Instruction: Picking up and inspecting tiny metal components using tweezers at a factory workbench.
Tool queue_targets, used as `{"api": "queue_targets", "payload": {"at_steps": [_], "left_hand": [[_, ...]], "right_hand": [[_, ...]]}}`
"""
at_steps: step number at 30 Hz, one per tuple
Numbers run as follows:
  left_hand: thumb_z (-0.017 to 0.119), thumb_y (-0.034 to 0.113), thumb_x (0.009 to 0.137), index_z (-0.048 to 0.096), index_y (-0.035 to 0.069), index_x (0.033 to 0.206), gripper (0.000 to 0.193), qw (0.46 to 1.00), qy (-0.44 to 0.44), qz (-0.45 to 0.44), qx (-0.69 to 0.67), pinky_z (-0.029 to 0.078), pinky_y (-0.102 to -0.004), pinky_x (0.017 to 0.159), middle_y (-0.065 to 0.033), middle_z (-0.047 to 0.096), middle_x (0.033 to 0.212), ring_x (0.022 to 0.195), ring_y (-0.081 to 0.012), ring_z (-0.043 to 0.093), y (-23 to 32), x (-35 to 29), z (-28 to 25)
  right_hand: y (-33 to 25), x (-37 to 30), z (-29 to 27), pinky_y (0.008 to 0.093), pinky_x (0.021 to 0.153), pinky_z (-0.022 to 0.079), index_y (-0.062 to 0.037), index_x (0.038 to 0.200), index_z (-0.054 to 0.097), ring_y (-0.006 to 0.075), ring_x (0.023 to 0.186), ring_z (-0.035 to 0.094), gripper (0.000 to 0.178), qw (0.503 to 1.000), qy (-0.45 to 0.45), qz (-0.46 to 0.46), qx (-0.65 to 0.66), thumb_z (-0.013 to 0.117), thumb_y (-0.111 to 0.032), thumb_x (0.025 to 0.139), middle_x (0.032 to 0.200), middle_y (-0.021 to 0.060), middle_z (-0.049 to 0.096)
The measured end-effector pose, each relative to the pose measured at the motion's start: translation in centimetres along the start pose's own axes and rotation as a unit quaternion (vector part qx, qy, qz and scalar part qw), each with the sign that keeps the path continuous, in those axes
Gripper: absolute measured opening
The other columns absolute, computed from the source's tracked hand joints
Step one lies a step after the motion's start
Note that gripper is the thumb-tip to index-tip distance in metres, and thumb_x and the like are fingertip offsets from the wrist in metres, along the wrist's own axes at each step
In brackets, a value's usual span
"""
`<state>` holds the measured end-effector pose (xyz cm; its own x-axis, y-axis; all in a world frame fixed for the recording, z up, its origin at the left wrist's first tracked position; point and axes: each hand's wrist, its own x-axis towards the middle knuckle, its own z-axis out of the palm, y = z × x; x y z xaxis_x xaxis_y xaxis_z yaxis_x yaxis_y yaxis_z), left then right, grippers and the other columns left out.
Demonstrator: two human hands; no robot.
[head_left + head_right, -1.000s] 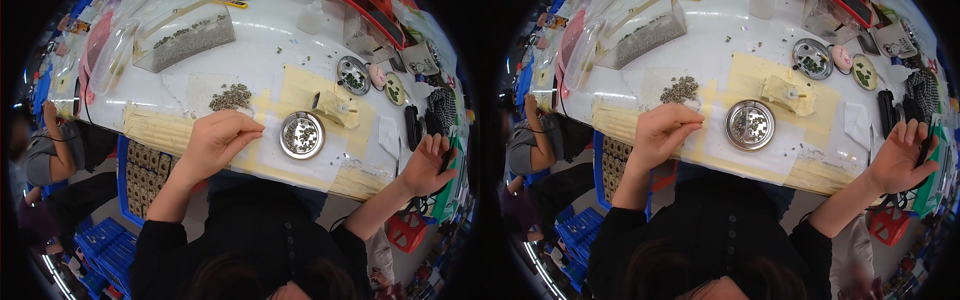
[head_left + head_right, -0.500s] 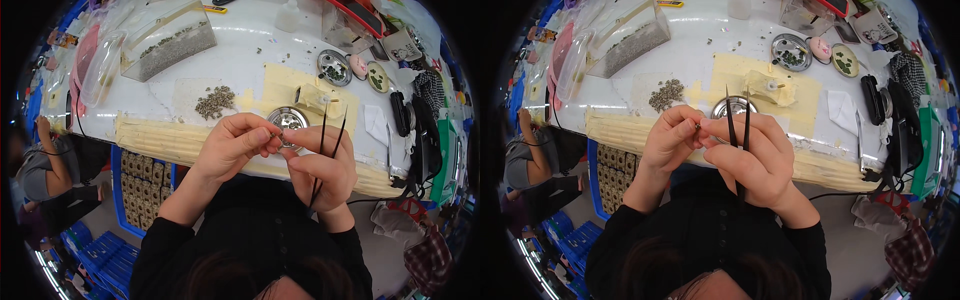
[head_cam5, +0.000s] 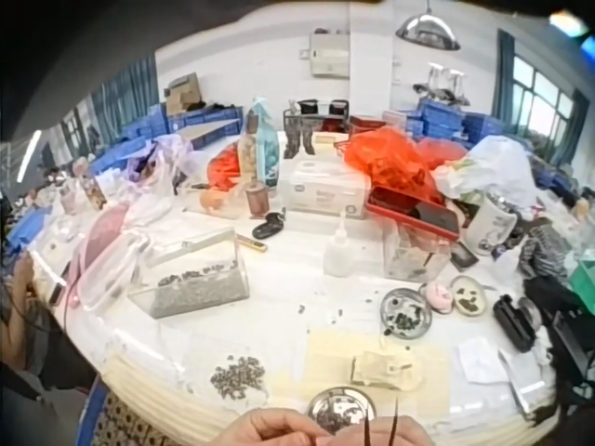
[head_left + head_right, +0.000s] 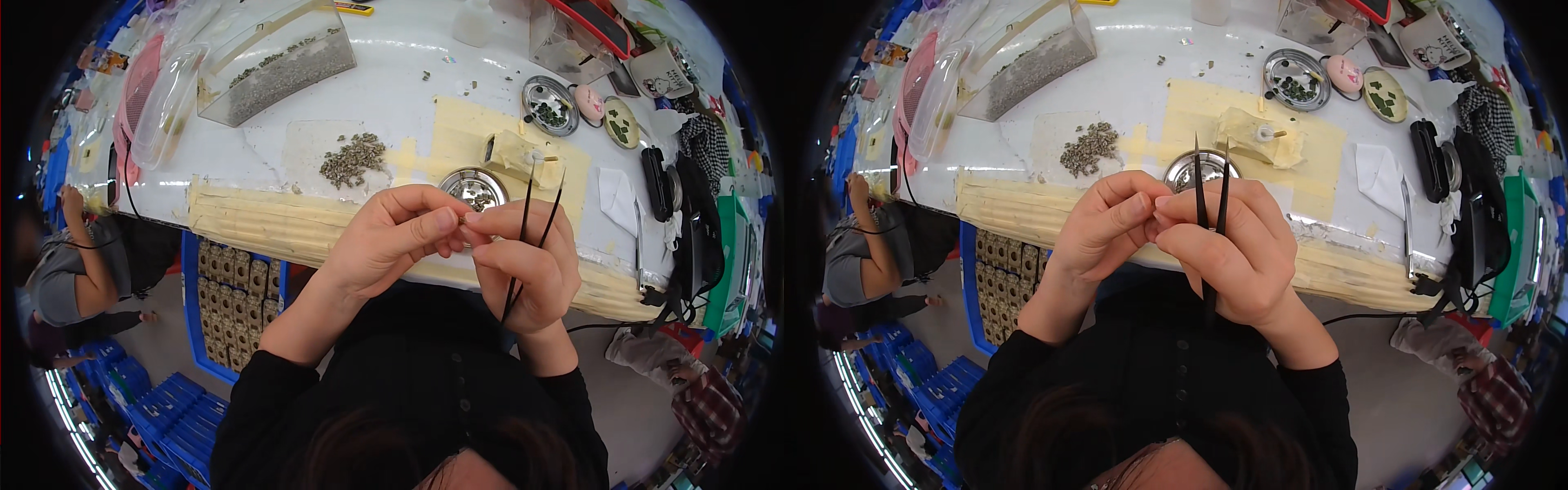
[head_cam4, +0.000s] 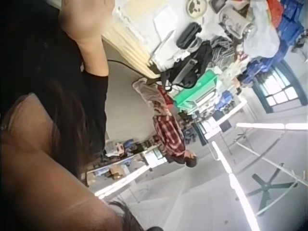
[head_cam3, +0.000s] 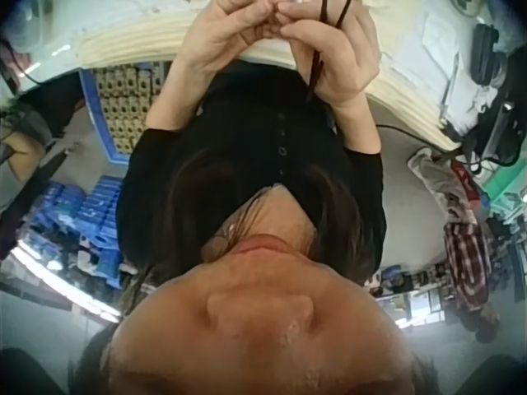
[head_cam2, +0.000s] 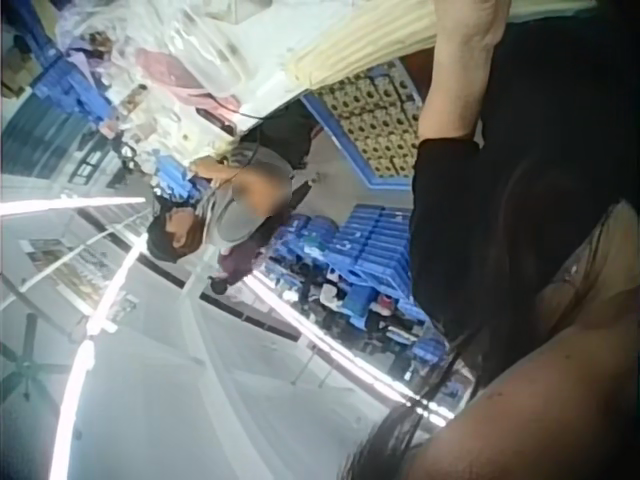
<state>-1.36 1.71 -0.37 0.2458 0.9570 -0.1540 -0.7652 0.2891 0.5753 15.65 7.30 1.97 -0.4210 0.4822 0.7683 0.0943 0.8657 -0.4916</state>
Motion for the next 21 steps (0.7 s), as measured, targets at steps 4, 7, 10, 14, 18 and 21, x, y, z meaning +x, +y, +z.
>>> {"api": "queue_targets", "payload": {"at_steps": [4,7,10,14,18,21], "left_hand": [[0.062,0.012,0.093,0.065,0.001,0.103,0.015,1.000,-0.006,-0.010,-0.001,0.050,-0.0237,0.074,-0.0067,0.067,0.089,0.080,-0.0107,0.062,-0.43,-0.05,-0.15],[0.062,0.011,0.093,0.065,0.001,0.102,0.014,1.000,-0.001,0.001,0.017,0.050,-0.0234,0.073,-0.0057,0.066,0.088,0.079,-0.0104,0.061,-0.22,-0.04,-0.07],[0.063,0.011,0.093,0.065,0.000,0.102,0.015,1.000,-0.001,0.007,0.025,0.049,-0.0232,0.073,-0.0062,0.066,0.088,0.079,-0.0104,0.061,-0.13,-0.13,-0.10],[0.063,0.011,0.093,0.065,0.000,0.101,0.014,1.000,-0.004,0.015,0.026,0.049,-0.0237,0.072,-0.0063,0.066,0.088,0.078,-0.0106,0.060,-0.26,-0.03,-0.24],[0.063,0.010,0.092,0.065,-0.002,0.100,0.014,0.998,-0.004,0.032,0.055,0.049,-0.0240,0.072,-0.0062,0.066,0.088,0.077,-0.0107,0.059,-0.08,-0.09,-0.06],[0.063,0.008,0.092,0.065,-0.002,0.100,0.014,0.994,-0.017,0.060,0.085,0.048,-0.0237,0.072,-0.0062,0.066,0.088,0.078,-0.0104,0.059,-0.20,-0.03,-0.41]], "right_hand": [[-0.03,-0.62,0.22,0.0293,0.060,0.051,-0.0050,0.085,0.064,0.0234,0.074,0.063,0.023,1.000,0.021,-0.005,0.010,0.071,-0.004,0.063,0.090,0.0118,0.067],[0.02,-0.75,0.30,0.0286,0.058,0.051,-0.0048,0.087,0.065,0.0231,0.072,0.063,0.023,1.000,0.019,-0.003,0.022,0.071,-0.005,0.064,0.090,0.0122,0.067],[0.11,-0.75,0.29,0.0286,0.059,0.052,-0.0045,0.087,0.066,0.0232,0.072,0.064,0.023,1.000,0.012,-0.009,0.026,0.071,-0.006,0.065,0.090,0.0124,0.068],[0.11,-0.77,0.34,0.0284,0.059,0.053,-0.0042,0.089,0.064,0.0229,0.074,0.065,0.024,0.998,0.018,0.011,0.057,0.073,0.000,0.067,0.090,0.0138,0.068],[0.01,-0.82,0.40,0.0281,0.061,0.055,-0.0034,0.090,0.062,0.0221,0.074,0.067,0.027,0.993,0.026,0.065,0.095,0.074,0.008,0.069,0.091,0.0158,0.068],[0.10,-0.98,0.29,0.0282,0.062,0.055,-0.0029,0.090,0.062,0.0218,0.074,0.067,0.026,0.992,0.018,0.069,0.103,0.074,0.009,0.070,0.091,0.0161,0.068]]}}
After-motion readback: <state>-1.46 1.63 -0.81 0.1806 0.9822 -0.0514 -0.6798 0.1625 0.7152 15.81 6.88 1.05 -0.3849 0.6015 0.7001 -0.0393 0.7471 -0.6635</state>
